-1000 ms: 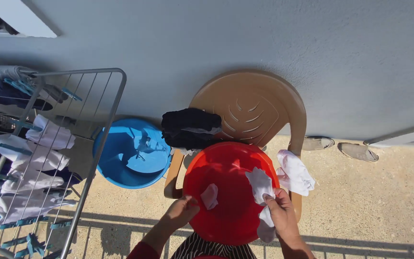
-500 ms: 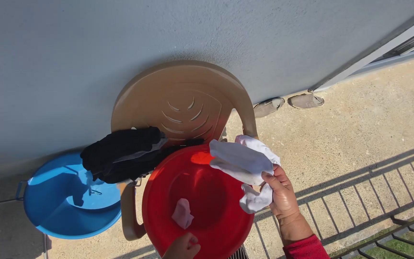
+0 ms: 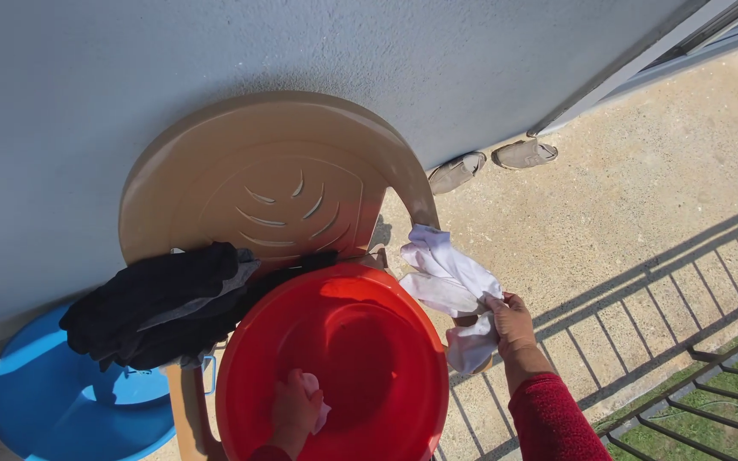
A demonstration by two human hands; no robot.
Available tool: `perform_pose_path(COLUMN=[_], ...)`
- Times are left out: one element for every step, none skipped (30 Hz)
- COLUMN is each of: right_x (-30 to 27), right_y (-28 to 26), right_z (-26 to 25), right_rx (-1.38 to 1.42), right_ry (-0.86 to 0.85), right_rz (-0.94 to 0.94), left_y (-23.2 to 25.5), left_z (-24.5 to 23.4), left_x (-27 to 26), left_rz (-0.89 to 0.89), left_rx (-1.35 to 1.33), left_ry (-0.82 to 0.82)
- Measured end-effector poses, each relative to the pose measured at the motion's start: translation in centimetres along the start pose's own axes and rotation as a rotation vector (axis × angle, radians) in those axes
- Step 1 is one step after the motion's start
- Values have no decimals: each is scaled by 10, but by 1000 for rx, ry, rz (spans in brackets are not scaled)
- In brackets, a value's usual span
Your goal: The person hangs various small clothing items, including white socks and dark socks, on a metal drying rack using clothespins. They pick up the items from a red basin and a brown chair, unfold them, and secure them to the rack lines.
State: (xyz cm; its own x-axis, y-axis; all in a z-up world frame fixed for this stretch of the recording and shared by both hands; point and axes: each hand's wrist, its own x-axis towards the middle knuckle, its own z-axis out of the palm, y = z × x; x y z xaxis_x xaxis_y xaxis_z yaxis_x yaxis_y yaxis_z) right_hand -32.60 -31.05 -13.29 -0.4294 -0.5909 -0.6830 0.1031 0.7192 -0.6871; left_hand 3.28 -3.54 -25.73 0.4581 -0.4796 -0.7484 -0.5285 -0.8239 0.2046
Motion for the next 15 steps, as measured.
perform_pose_path(right_x=[-1,-2,-4,-7,-10,-13,-15,-18,-21,-37,-51,-65,-85,-105,-125], right_y=[2,3,6,7,7,6,8,9,10,11,10,10,15,20,26], right_z=[-1,-3,-4,-5,-6,-7,-12,-17,-19,-26,-30,-35,-34,-33,-33], right_rx=[-2,-14,-24,-23,20,64,67,50,37,44,73,104,109,183,254], right_ry=[3,-12,-29,-28,-23,-18,-17,33,79,75,120,165,152,-27,-209], right_rz=[0,6,14,15,13,11,10,6,1,-1,-100,-198,-200,-211,-218], left_y=[13,25,37,27,18,9,5,2,0,15,32,48,64,80,94], left_z=[-11,-23,-36,-22,-8,4,10,16,18,-7,-31,-56,-82,-108,-133], left_x=[-7,-15,-23,-10,4,16,21,25,32,12,-6,-26,-44,-64,-85], left_rz=[0,-32,-65,-65,-61,-57,-54,-54,-51,-46,-83,-116,-112,-46,24], left_rx=[-1,18,39,40,-62,-164,-163,-287,-411,-410,-716,-1021,-1026,-1182,-1339], left_ry=[-3,-19,-32,-33,-45,-56,-55,5,71,78,33,-17,-3,-24,-43])
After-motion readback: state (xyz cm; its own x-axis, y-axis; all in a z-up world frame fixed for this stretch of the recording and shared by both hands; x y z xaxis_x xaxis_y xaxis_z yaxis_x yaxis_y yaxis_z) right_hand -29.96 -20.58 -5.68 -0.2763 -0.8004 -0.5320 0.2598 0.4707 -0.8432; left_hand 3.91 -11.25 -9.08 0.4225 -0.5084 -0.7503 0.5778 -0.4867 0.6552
